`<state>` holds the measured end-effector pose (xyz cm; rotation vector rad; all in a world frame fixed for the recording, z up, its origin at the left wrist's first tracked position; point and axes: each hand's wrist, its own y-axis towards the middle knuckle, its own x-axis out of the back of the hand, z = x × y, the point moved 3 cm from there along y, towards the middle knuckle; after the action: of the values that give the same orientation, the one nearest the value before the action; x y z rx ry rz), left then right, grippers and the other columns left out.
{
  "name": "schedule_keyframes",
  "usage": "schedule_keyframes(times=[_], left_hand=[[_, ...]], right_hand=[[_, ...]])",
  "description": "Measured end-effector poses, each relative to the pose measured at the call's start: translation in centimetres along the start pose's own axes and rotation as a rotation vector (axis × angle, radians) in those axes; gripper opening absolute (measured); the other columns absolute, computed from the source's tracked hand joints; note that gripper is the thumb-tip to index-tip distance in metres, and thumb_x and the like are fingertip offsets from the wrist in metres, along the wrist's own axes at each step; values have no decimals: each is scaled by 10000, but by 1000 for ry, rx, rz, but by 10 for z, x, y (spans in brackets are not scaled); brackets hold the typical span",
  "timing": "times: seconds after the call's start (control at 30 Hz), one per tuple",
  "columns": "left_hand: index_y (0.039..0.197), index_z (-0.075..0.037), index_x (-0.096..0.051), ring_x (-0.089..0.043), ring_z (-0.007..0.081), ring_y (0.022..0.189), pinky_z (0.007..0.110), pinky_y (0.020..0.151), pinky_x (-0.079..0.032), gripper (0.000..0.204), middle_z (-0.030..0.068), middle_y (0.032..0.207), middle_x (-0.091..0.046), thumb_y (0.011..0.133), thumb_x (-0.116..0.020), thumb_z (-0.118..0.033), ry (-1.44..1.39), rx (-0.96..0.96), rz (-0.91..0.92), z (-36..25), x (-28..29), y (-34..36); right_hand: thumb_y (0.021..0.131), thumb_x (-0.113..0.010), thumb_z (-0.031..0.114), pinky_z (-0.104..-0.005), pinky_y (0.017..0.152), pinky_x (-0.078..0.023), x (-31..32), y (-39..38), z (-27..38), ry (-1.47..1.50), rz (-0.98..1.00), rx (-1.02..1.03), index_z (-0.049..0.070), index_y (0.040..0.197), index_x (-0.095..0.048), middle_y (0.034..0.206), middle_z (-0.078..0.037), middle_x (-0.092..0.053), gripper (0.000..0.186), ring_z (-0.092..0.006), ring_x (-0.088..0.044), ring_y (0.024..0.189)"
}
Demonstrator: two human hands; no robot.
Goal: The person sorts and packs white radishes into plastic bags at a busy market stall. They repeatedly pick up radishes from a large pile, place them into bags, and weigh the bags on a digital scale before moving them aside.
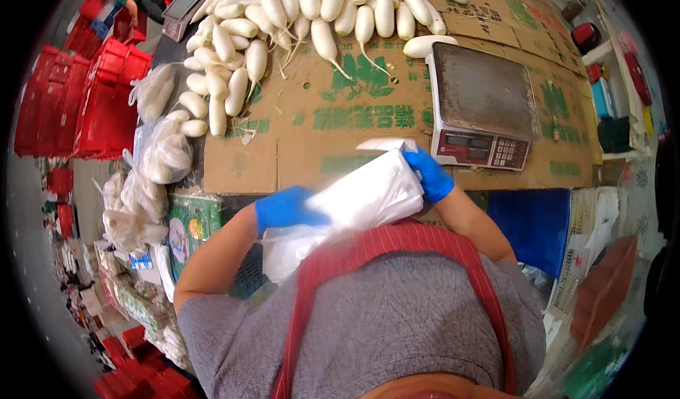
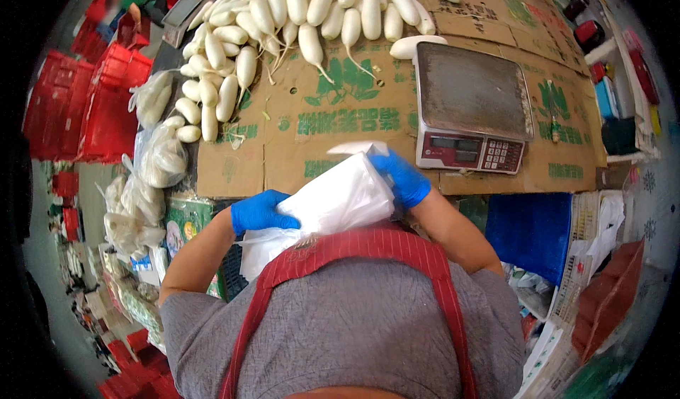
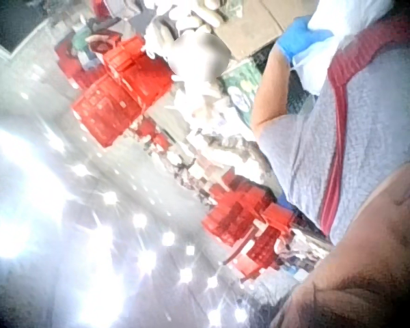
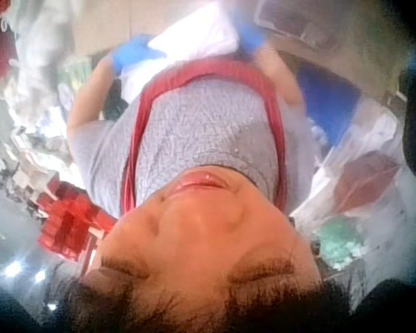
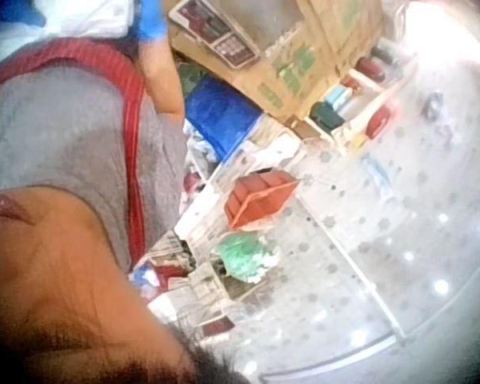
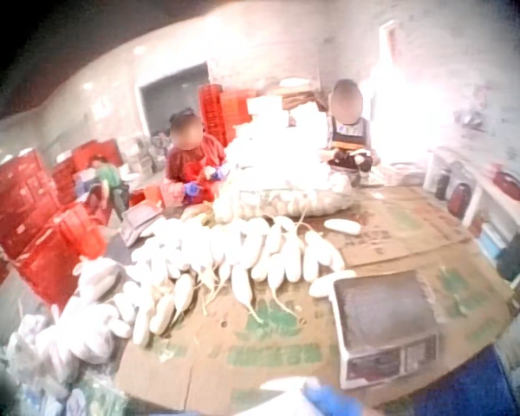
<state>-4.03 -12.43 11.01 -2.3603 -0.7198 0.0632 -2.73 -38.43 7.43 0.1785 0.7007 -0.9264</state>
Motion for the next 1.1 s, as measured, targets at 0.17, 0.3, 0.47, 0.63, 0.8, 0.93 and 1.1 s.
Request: schedule_keyframes(times=[0.17,0.3,0.47,0.63,0.8,0.93,1.1], left_hand=[[1153,-25,-660,-631,170,984,334,887,-481,484,114,1041,-703,789,-776,-322,258,-24,112,-5,36,40],[1155,-33,-660,-633,181,980,344,885,-480,540,131,1057,-698,775,-774,-399,822,-141,2,-16,70,70],[1198,-43,-638,-607,206,1060,348,933,-450,588,126,1129,-675,793,-742,-456,554,148,124,32,117,150],[1285,-43,-566,-552,321,1170,379,1015,-410,745,194,1253,-590,726,-768,-491,788,66,133,33,124,212],[1402,-179,-431,-383,404,1312,477,1073,-343,879,200,1454,-372,654,-824,-420,975,-341,-427,31,85,167],[1399,-188,-438,-415,410,1268,477,1052,-347,728,204,1447,-381,745,-752,-259,888,-378,-583,84,62,131],[1402,-168,-456,-472,391,1195,454,1009,-386,675,152,1389,-462,769,-682,-122,833,-333,-738,102,21,112]], right_hand=[[849,-572,116,-220,612,-458,32,-39,27,3,-175,94,-16,1296,-487,855,-17,-584,474,-82,-553,729],[830,-605,64,-221,524,-391,76,-93,13,213,-381,222,-33,1208,-493,699,8,-493,405,-74,-471,583],[920,-566,136,-265,661,-464,82,-157,-23,-257,-647,-25,-38,1168,-603,879,-89,-647,305,-129,-581,736],[971,-522,204,-310,871,-474,74,-157,-32,-715,-876,78,38,1260,-603,1127,-95,-658,343,-158,-602,1008],[978,-530,235,-306,872,-493,33,-130,-6,-397,-620,-46,39,1291,-571,1123,-119,-660,371,-172,-618,1018],[972,-549,290,-336,909,-495,20,-83,-15,-209,-354,-76,15,1303,-540,1208,-136,-628,431,-200,-614,1057],[933,-581,422,-337,864,-493,41,21,-28,-551,-343,-131,-29,1173,-622,1068,-164,-673,513,-208,-623,992]])
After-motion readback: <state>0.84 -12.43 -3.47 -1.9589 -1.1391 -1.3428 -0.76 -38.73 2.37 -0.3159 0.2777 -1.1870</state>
